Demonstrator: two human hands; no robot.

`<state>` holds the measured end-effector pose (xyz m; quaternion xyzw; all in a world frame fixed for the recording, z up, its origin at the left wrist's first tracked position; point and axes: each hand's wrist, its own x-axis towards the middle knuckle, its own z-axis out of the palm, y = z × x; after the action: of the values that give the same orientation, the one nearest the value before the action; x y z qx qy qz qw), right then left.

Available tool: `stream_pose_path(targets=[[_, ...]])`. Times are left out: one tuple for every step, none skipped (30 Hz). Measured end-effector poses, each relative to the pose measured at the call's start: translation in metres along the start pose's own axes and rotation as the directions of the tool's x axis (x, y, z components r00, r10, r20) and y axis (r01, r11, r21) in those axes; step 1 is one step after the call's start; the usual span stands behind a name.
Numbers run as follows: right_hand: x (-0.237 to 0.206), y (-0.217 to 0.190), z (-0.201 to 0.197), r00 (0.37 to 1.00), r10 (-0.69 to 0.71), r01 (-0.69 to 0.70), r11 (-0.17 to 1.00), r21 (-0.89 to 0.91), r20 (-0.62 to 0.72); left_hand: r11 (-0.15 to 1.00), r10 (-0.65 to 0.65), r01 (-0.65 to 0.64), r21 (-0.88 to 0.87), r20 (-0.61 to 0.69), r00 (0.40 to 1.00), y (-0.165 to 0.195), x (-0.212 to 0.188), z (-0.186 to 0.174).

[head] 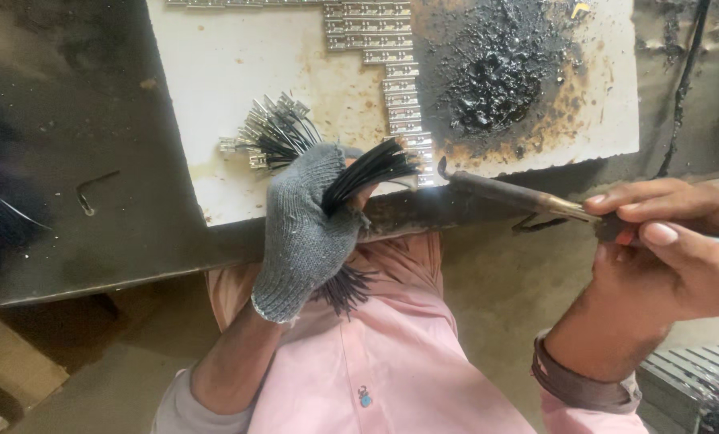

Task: The person holds a bundle of black wires in the left hand and uses a soldering iron in the right hand to apply solder to the wire ends. The person repeatedly dips the wire ends into a solder pool on the work surface and places the coated wires onto a metal grid.

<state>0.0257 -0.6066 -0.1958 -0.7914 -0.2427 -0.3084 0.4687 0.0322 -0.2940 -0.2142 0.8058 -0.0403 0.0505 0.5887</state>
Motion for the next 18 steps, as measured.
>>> stream_pose_path(targets=[[-0.001, -0.001, 0.000, 1.000, 0.000, 0.000, 1.000, -0.002, 0.006, 0.998, -0.035, 0.035, 0.045, 0.000, 0.999, 0.000, 0.000, 0.002], [-0.002, -0.002, 0.000, 1.000, 0.001, -0.001, 1.000, -0.005, 0.009, 0.993, -0.072, 0.072, 0.089, -0.003, 0.997, 0.001, -0.001, 0.003], [-0.003, -0.004, 0.001, 1.000, 0.007, -0.007, 1.000, -0.008, 0.011, 0.995, -0.071, 0.072, 0.067, -0.026, 0.997, 0.002, -0.002, 0.005], [-0.004, -0.005, 0.001, 1.000, 0.017, -0.017, 1.000, -0.016, 0.005, 0.997, -0.067, 0.069, 0.045, -0.050, 0.996, 0.002, -0.003, 0.007], [-0.004, -0.006, 0.001, 1.000, 0.027, -0.027, 0.999, -0.024, 0.000, 0.998, -0.064, 0.066, 0.023, -0.073, 0.995, 0.003, -0.003, 0.009], [-0.005, -0.008, 0.001, 0.999, 0.038, -0.039, 0.999, -0.029, -0.012, 0.996, -0.068, 0.072, 0.048, -0.080, 0.995, 0.003, -0.004, 0.011], [-0.004, -0.009, 0.000, 0.999, 0.036, -0.036, 0.999, -0.040, 0.004, 0.994, -0.071, 0.078, 0.075, -0.087, 0.994, 0.003, -0.004, 0.013], [-0.004, -0.009, 0.000, 0.999, 0.034, -0.033, 0.998, -0.052, 0.020, 0.991, -0.075, 0.085, 0.103, -0.096, 0.993, 0.002, -0.004, 0.014], [-0.003, -0.009, -0.001, 0.998, 0.018, -0.014, 0.997, -0.070, 0.065, 0.993, -0.043, 0.054, 0.109, -0.094, 0.995, 0.002, -0.005, 0.015], [-0.003, -0.009, -0.001, 0.996, 0.008, -0.001, 0.997, -0.074, 0.088, 0.993, -0.012, 0.022, 0.116, -0.090, 0.996, 0.001, -0.005, 0.016], [-0.002, -0.008, -0.002, 0.994, -0.003, 0.012, 0.997, -0.077, 0.110, 0.993, 0.020, -0.009, 0.122, -0.086, 0.996, -0.001, -0.005, 0.017], [-0.002, -0.008, -0.001, 0.994, -0.008, 0.016, 0.998, -0.067, 0.111, 0.990, 0.037, -0.026, 0.137, -0.078, 0.996, -0.002, -0.006, 0.017], [-0.001, -0.006, -0.001, 0.993, -0.016, 0.021, 0.999, -0.049, 0.114, 0.987, 0.054, -0.042, 0.153, -0.071, 0.996, -0.003, -0.006, 0.018], [-0.001, -0.006, 0.000, 0.993, -0.023, 0.027, 0.999, -0.032, 0.117, 0.984, 0.071, -0.060, 0.169, -0.063, 0.995, -0.004, -0.006, 0.018], [-0.001, -0.004, 0.001, 0.992, -0.031, 0.032, 0.999, -0.008, 0.123, 0.983, 0.067, -0.058, 0.172, -0.050, 0.996, -0.005, -0.006, 0.018], [-0.001, -0.004, 0.002, 0.993, -0.019, 0.017, 1.000, 0.019, 0.120, 0.983, 0.064, -0.056, 0.175, -0.037, 0.997, -0.006, -0.006, 0.018], [0.000, -0.003, 0.003, 0.993, -0.007, 0.002, 0.999, 0.047, 0.117, 0.982, 0.062, -0.057, 0.178, -0.024, 0.998, -0.007, -0.006, 0.019], [0.000, -0.003, 0.004, 0.994, 0.026, -0.034, 0.996, 0.078, 0.108, 0.981, 0.066, -0.061, 0.182, -0.020, 0.998, -0.007, -0.006, 0.019]])
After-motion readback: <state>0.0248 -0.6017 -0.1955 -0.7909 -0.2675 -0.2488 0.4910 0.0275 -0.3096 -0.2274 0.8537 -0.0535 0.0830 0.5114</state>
